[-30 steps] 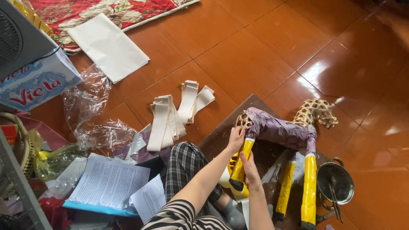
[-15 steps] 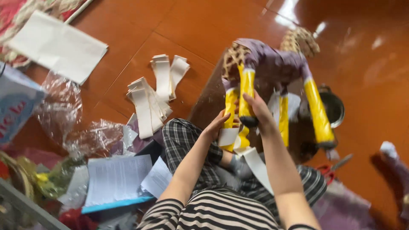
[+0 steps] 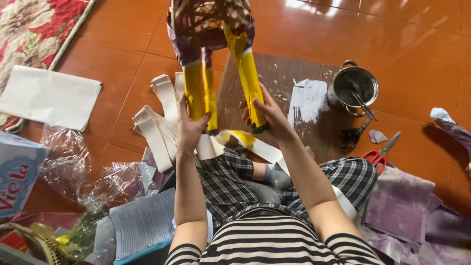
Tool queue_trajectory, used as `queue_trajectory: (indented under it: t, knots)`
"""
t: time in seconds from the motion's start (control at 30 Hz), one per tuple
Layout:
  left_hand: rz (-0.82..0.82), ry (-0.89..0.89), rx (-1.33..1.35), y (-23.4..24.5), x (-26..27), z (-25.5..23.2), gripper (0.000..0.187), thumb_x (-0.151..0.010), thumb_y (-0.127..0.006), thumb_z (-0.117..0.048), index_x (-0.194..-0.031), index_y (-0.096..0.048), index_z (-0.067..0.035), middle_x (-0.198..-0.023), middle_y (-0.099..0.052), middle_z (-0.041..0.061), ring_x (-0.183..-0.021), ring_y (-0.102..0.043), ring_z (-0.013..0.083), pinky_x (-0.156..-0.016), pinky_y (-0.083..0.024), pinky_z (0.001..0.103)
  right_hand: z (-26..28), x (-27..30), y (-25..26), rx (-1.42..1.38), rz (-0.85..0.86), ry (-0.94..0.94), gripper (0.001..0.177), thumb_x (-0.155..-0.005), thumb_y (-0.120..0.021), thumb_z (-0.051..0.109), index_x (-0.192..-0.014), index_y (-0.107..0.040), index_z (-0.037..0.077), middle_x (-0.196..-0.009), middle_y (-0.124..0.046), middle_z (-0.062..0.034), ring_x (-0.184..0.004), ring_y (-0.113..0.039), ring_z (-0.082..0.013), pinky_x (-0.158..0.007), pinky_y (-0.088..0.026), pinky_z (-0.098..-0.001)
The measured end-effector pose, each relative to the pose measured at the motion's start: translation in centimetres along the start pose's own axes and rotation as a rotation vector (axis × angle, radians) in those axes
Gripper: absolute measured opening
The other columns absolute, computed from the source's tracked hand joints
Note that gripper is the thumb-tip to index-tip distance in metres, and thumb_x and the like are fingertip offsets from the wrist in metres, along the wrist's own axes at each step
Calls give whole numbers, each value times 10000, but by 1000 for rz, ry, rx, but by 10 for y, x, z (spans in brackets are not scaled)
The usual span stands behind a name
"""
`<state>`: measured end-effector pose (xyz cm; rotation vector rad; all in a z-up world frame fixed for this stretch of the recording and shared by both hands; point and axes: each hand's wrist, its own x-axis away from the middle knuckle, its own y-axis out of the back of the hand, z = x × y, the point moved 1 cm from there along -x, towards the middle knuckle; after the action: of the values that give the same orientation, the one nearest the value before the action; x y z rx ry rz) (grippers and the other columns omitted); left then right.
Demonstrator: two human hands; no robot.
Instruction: Applying paper strips to a giraffe-shaped frame using paste and scissors to create a paper craft figure.
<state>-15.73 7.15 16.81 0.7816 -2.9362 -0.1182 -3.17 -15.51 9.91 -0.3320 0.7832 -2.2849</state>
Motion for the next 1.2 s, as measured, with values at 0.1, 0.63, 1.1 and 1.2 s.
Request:
queue_trajectory:
  t: [0.1, 0.63, 1.1, 1.2]
  knots:
    - [-37, 22, 21, 9, -7, 16, 1054, -904, -889, -36, -1741, -277, -222, -1642, -472, 309, -1310, -666, 506, -919, -681, 424, -25, -10, 14, 298, -11, 58, 936, -1013, -807, 395, -1755, -287, 162, -1466, -568, -319, -1119, -724, -425, -865, -670, -566]
    - [-40, -94, -383, 49, -21, 83, 777, -1111, -655, -491, -1737, -308, -189, -1614, -523, 338, -1396, -544, 604, -1159, -493, 674, -73, -1, 40, 311, -120, -99, 574, -1202, -452, 464, -1683, -413, 153, -1454, -664, -212, -1275, -700, -368, -1076, -567, -522]
    - [-473, -161, -733, 49, 75, 155, 673, -1207, -353, -653, -1722, -352, -220, -841, -777, 68, -727, -765, 344, -764, -587, 461, -174, 35, -46, -371, -66, -445, 851, -1046, -718, 533, -1726, -233, 365, -1011, -547, -164, -960, -774, -397, -909, -653, -499]
    - [-179, 100, -632, 61, 98, 189, 802, -1105, -517, -707, -1571, -512, -55, -763, -798, 99, -886, -773, 424, -941, -544, 569, -178, 43, -54, -410, -193, -368, 972, -1077, -704, 110, -1773, -32, 198, -975, -627, -174, -854, -747, -253, -821, -597, -366]
